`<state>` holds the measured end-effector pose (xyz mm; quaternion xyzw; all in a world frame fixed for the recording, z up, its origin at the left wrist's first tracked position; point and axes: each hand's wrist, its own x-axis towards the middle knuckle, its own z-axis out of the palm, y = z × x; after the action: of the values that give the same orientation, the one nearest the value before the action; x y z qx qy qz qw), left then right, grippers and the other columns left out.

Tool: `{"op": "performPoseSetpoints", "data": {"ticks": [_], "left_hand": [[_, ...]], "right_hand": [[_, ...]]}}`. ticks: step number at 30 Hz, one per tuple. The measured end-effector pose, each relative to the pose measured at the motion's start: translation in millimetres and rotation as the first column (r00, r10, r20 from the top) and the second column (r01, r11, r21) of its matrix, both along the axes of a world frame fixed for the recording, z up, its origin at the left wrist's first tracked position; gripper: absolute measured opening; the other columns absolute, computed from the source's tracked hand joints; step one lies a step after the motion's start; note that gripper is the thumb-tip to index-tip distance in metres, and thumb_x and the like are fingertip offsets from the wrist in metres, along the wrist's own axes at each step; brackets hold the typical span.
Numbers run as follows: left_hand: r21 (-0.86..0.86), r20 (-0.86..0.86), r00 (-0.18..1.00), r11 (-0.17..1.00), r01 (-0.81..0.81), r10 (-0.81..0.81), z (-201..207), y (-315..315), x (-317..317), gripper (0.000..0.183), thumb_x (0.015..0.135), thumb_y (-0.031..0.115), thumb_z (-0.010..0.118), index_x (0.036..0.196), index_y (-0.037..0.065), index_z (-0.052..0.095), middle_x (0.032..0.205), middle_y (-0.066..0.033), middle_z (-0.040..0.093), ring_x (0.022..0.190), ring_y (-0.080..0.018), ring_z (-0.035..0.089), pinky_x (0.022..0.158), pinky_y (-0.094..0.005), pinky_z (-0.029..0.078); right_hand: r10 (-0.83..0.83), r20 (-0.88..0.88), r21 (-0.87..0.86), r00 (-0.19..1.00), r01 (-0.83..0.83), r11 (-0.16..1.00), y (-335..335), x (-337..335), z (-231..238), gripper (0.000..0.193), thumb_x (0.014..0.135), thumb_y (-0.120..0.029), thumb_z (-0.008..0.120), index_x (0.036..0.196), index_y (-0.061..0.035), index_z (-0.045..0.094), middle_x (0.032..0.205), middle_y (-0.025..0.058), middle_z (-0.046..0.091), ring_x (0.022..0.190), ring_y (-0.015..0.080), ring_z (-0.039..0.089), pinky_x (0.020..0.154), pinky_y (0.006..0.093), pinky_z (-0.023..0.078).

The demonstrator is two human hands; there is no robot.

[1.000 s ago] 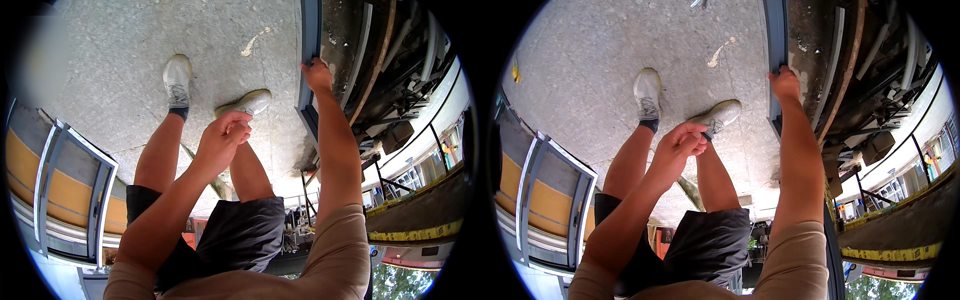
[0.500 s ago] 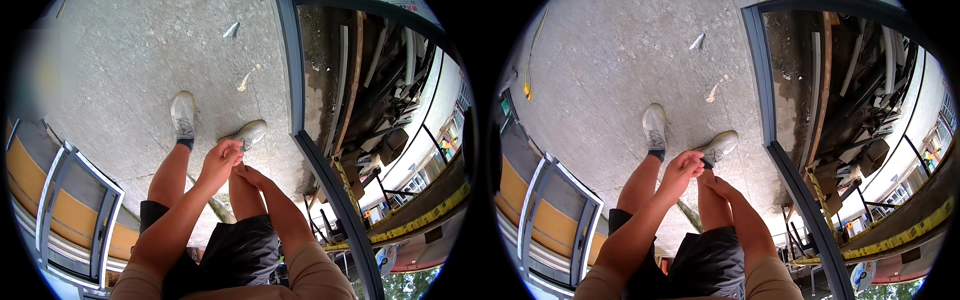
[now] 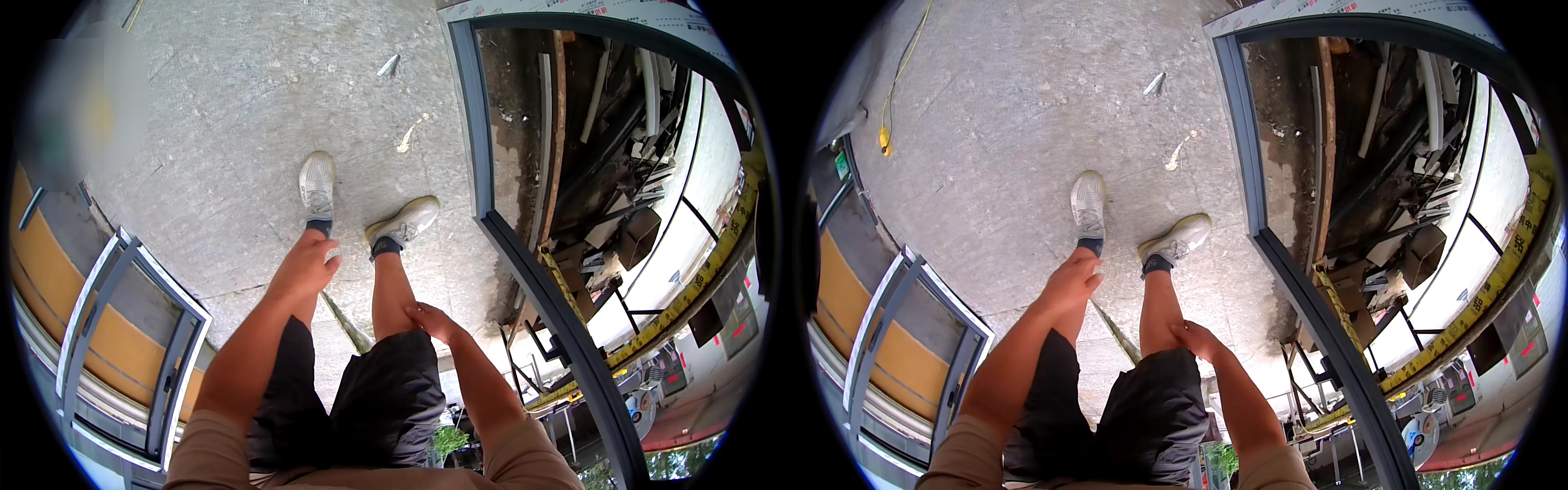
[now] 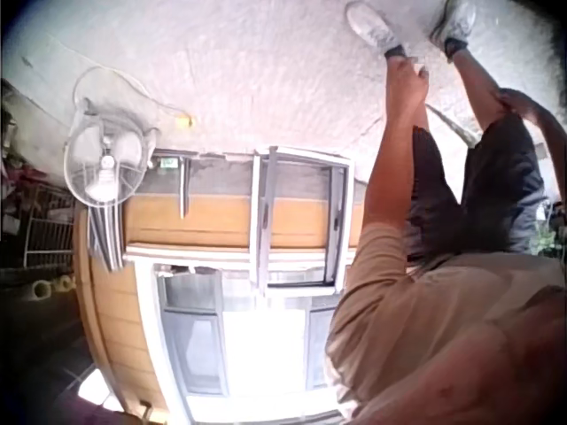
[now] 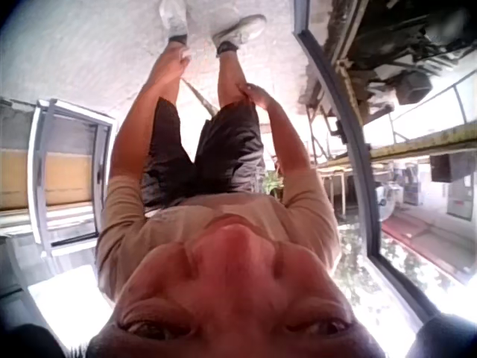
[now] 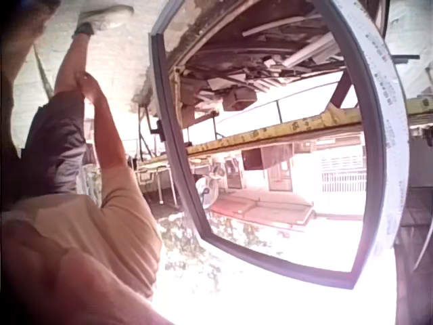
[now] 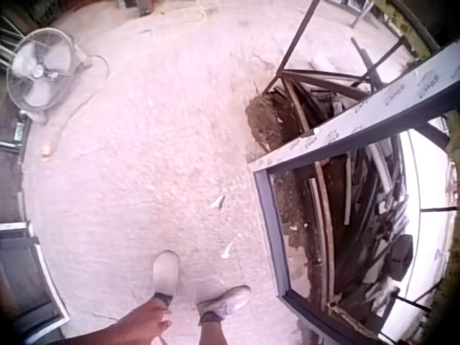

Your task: The person measures a metal frame component using a tape measure, then uses a miter saw to cut a section of the frame, and subsequently aligns the cut piece with another part of the frame.

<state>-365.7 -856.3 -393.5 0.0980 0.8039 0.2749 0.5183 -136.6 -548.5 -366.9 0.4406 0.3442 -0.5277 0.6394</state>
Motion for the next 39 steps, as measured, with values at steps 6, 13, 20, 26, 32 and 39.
{"op": "performPoseSetpoints", "data": {"ticks": [6, 13, 20, 26, 32, 39], "left_hand": [[-0.372, 0.372, 0.915, 0.877, 0.303, -0.157, -21, -75, 47, 0.094, 0.09, 0.041, 0.071, 0.166, 0.011, 0.026, 0.163, -0.0316, 0.032, 0.136, -0.0518, 0.052, 0.113, -0.0517, 0.046], [-0.326, 0.444, 0.896, 0.925, 0.194, -0.032, -35, -85, 39, 0.101, 0.089, 0.045, 0.071, 0.169, 0.016, 0.017, 0.161, -0.0316, 0.037, 0.14, -0.0466, 0.05, 0.116, -0.0467, 0.044], [-0.395, 0.436, 0.886, 0.852, 0.344, -0.156, 0, -71, 49, 0.093, 0.096, 0.045, 0.064, 0.168, 0.011, 0.015, 0.168, -0.0296, 0.026, 0.145, -0.0458, 0.045, 0.118, -0.0462, 0.042], [-0.38, 0.446, 0.88, 0.856, 0.35, -0.162, 26, -74, 46, 0.091, 0.1, 0.046, 0.061, 0.169, 0.011, 0.013, 0.17, -0.029, 0.02, 0.146, -0.0476, 0.044, 0.119, -0.0477, 0.041], [-0.389, 0.475, 0.852, 0.816, 0.427, -0.22, 18, -66, 31, 0.091, 0.099, 0.047, 0.061, 0.169, 0.013, 0.013, 0.17, -0.0292, 0.021, 0.148, -0.0486, 0.04, 0.12, -0.0481, 0.039], [-0.355, 0.483, 0.833, 0.809, 0.468, -0.27, 2, -76, 18, 0.09, 0.098, 0.044, 0.062, 0.169, 0.013, 0.016, 0.168, -0.0314, 0.025, 0.15, -0.0491, 0.037, 0.122, -0.047, 0.037]], "right_hand": [[-0.054, -0.082, 0.148, 0.995, 0.065, 0.987, -40, -5, -46, 0.08, 0.1, -0.049, 0.067, 0.148, 0.0112, 0.046, 0.138, 0.0228, 0.064, 0.124, 0.0286, 0.064, 0.11, 0.039, 0.049], [0.129, -0.29, 0.272, 0.948, -0.047, 0.961, -65, -5, -63, 0.09, 0.099, -0.05, 0.063, 0.16, 0.0086, 0.032, 0.157, 0.0323, 0.046, 0.147, 0.0391, 0.046, 0.12, 0.0387, 0.038], [0.181, -0.322, 0.191, 0.929, -0.123, 0.974, -34, 0, 62, 0.082, 0.104, -0.056, 0.056, 0.164, -0.0059, 0.033, 0.163, 0.0254, 0.041, 0.156, 0.0354, 0.033, 0.126, 0.0388, 0.029], [0.38, -0.448, 0.461, 0.809, -0.156, 0.874, -53, 28, 62, 0.076, 0.108, -0.052, 0.048, 0.163, -0.003, 0.031, 0.169, 0.0231, 0.029, 0.159, 0.0347, 0.023, 0.129, 0.0395, 0.024], [-0.712, -0.283, 0.375, 0.642, 0.758, 0.534, -54, 36, 30, 0.072, 0.112, -0.05, 0.037, 0.167, -0.005, 0.025, 0.172, 0.0135, 0.029, 0.16, 0.0258, 0.024, 0.129, 0.0416, 0.022], [-0.879, -0.26, 0.328, 0.401, 0.892, 0.31, -63, 32, -8, 0.067, 0.113, -0.047, 0.03, 0.166, -0.0064, 0.027, 0.166, 0.0135, 0.041, 0.157, 0.0259, 0.031, 0.129, 0.0413, 0.021]]}}
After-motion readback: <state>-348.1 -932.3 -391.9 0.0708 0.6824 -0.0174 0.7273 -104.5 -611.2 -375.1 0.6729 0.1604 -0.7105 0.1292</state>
